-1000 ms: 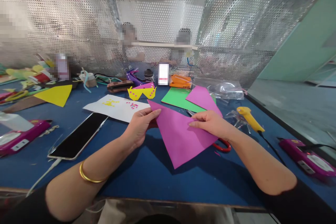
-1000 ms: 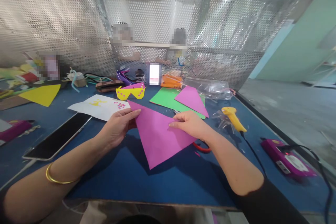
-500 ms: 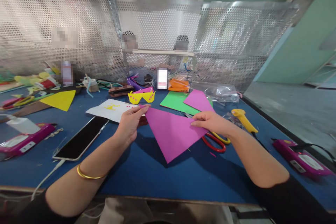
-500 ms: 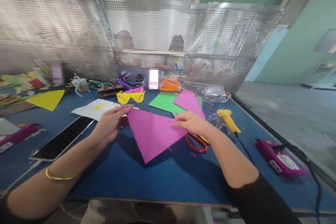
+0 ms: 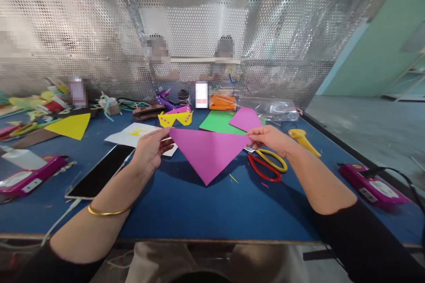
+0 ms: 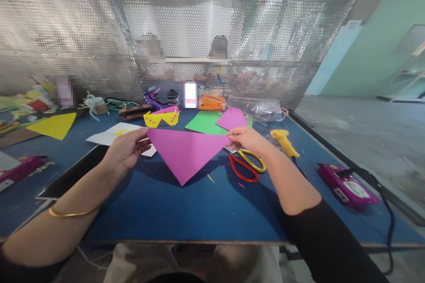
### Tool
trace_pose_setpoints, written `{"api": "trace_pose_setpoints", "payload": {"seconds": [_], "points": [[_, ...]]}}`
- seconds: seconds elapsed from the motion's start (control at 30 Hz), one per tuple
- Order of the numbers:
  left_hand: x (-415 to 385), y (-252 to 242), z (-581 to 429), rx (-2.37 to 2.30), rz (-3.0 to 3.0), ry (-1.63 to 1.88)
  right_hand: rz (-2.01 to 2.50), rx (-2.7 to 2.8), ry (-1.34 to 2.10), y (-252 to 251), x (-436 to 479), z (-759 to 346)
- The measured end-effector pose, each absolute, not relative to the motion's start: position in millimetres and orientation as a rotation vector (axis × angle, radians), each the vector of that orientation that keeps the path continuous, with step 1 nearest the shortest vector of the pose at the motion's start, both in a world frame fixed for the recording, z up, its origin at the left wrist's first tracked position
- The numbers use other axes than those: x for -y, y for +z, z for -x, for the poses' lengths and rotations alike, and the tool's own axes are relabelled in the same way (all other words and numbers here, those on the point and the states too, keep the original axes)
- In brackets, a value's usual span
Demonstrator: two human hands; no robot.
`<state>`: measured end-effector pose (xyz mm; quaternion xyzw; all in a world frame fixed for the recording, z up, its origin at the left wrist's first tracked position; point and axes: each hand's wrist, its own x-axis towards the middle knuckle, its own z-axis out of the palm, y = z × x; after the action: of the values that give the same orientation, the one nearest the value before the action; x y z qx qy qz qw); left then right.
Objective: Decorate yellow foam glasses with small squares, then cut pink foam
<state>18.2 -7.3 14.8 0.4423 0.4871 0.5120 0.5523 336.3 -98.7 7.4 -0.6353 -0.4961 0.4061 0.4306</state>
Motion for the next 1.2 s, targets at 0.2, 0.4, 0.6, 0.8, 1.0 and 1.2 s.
{"api": "trace_pose_setpoints", "payload": {"seconds": [0.2, 0.4, 0.6, 0.8, 1.0, 1.2], "points": [[8, 11, -2, -1.235, -1.098, 1.100, 1.626, 1.258, 1.112, 11, 103, -337], [14, 10, 27, -1.336, -1.315, 0.870, 1.687, 1.243, 1.087, 4, 100, -334], [14, 10, 35, -1.454, -1.397, 0.856, 1.704, 1.251, 1.067, 1, 99, -330], [13, 8, 31, -1.562, -1.529, 0.807, 1.647, 1.184, 1.048, 1, 98, -331], [11, 13, 36, -1.621, -1.723, 0.762, 1.580, 1.150, 0.989, 6, 100, -334], [26, 25, 16, -1.629, -2.078, 1.030, 1.476, 1.197, 1.018, 12, 104, -321]]}}
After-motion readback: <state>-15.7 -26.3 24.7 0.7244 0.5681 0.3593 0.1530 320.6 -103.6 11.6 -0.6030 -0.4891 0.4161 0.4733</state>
